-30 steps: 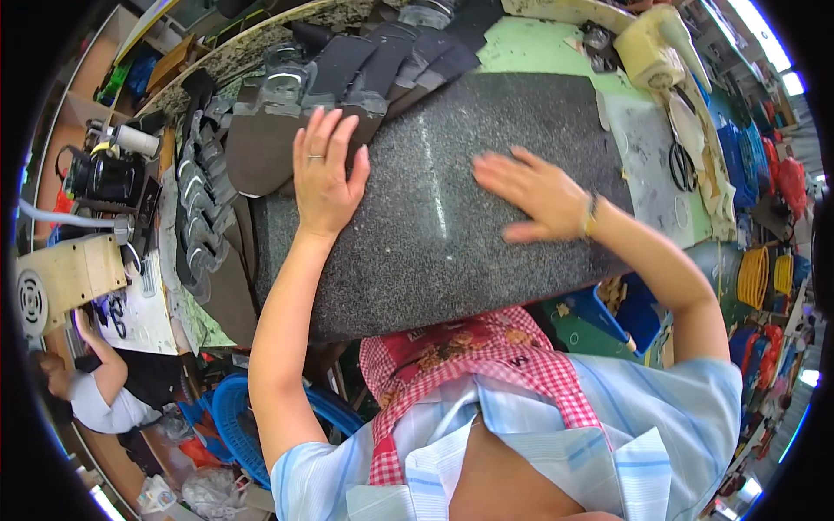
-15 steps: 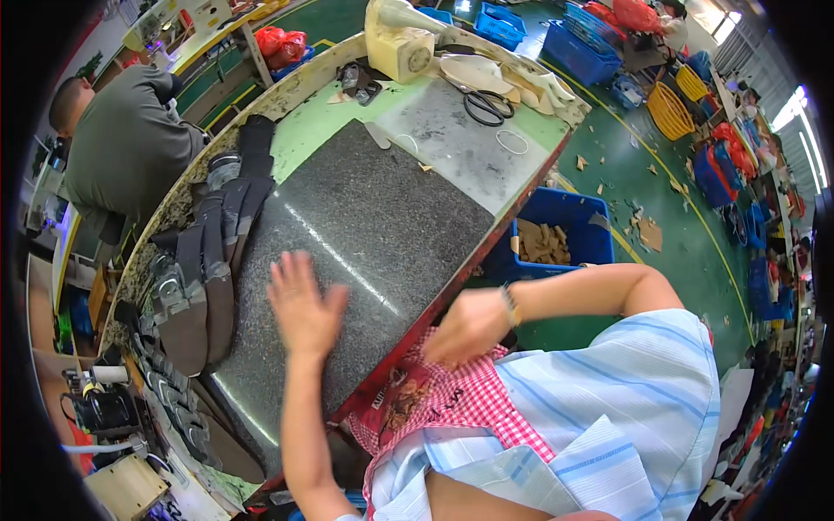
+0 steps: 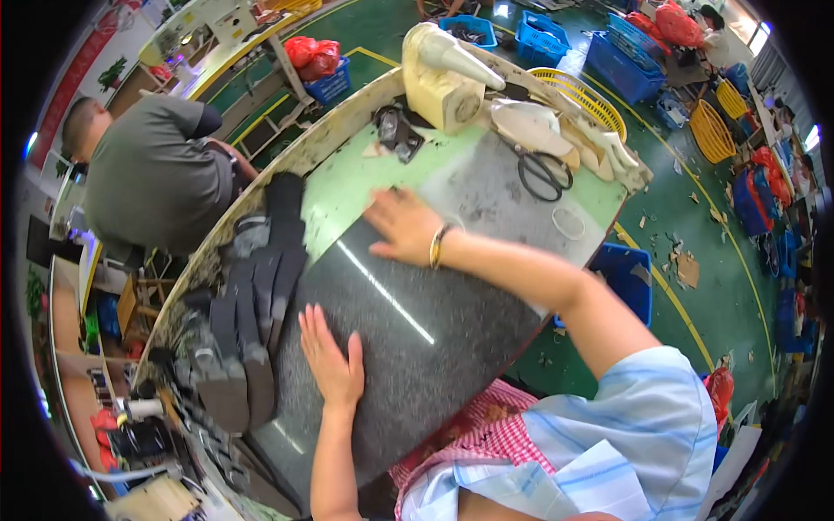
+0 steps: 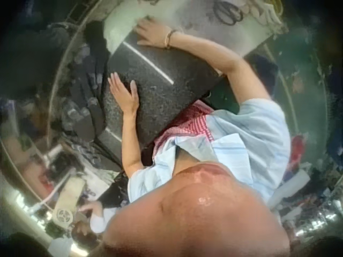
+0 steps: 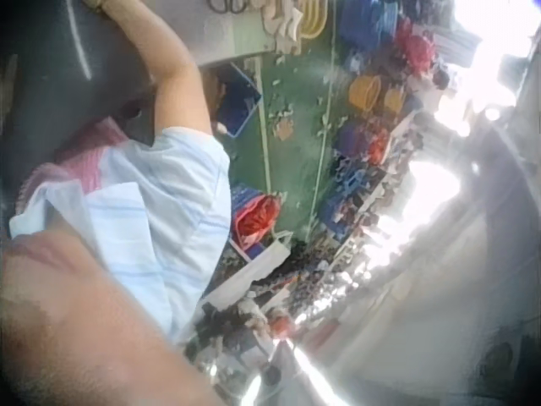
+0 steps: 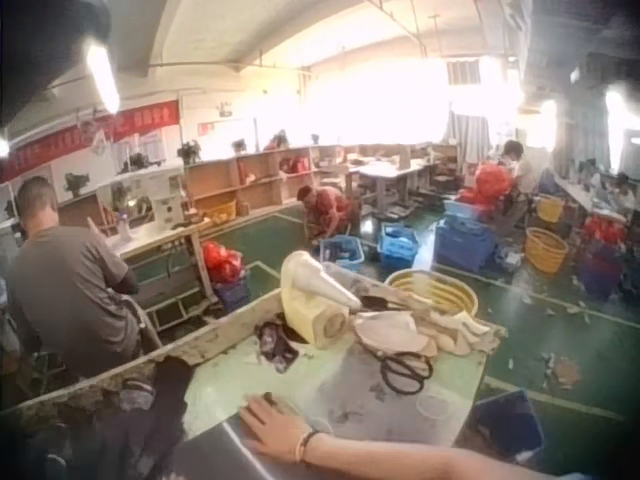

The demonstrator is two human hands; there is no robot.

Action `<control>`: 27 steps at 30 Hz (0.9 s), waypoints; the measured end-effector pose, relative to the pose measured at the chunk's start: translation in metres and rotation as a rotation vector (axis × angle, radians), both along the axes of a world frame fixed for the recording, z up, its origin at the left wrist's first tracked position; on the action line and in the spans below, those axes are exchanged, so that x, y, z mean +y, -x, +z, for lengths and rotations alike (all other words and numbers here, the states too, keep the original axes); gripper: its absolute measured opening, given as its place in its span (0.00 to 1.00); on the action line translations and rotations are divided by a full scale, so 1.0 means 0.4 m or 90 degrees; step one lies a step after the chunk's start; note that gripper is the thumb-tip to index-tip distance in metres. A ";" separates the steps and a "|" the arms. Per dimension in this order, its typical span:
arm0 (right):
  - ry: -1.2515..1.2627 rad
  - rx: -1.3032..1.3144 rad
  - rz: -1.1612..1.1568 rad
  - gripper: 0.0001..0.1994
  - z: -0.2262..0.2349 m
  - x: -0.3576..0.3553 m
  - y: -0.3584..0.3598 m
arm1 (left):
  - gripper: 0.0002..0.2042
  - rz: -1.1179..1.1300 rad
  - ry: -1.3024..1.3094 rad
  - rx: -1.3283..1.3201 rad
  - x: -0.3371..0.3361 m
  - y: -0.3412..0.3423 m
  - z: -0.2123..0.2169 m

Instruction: The person applies adhesive to shoe pieces using an applicator brush, attaches and shapes the pieces over a shoe last by hand, and folds and presses shoe components on the work table.

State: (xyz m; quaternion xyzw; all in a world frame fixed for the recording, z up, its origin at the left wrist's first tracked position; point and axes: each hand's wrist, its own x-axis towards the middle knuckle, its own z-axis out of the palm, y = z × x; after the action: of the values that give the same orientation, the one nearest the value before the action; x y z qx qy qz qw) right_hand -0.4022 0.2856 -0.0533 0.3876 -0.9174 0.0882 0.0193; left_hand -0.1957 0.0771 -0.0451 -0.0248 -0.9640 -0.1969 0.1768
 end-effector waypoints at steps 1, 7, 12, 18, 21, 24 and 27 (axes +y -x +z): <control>0.052 -0.035 0.028 0.44 -0.014 -0.019 -0.036 | 0.32 0.038 -0.003 -0.037 -0.002 -0.019 0.008; 0.138 -0.148 0.193 0.38 0.043 0.165 -0.271 | 0.32 0.102 0.057 -0.114 0.050 -0.033 0.023; 0.394 -0.150 0.262 0.17 0.137 0.378 -0.093 | 0.34 -0.034 0.044 -0.230 0.250 -0.213 0.035; 0.197 0.148 -0.313 0.09 0.133 0.622 0.437 | 0.25 -0.208 -0.001 -0.176 0.342 -0.278 0.061; -0.032 0.047 -0.362 0.08 0.144 0.601 0.569 | 0.22 -0.043 -0.135 -0.171 0.354 -0.193 0.125; -0.161 -0.077 -0.411 0.09 0.122 0.557 0.601 | 0.20 -0.006 -0.166 -0.167 0.341 -0.129 0.149; -0.046 0.010 -0.478 0.11 0.098 0.605 0.621 | 0.19 0.039 -0.224 -0.163 0.349 -0.077 0.167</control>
State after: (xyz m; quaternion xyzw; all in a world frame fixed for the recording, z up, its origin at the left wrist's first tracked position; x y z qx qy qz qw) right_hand -0.6505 0.5278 -0.0143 0.0255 -0.9979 0.0399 0.0434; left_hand -0.1647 0.2169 0.0219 0.0609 -0.9298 -0.3580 0.0607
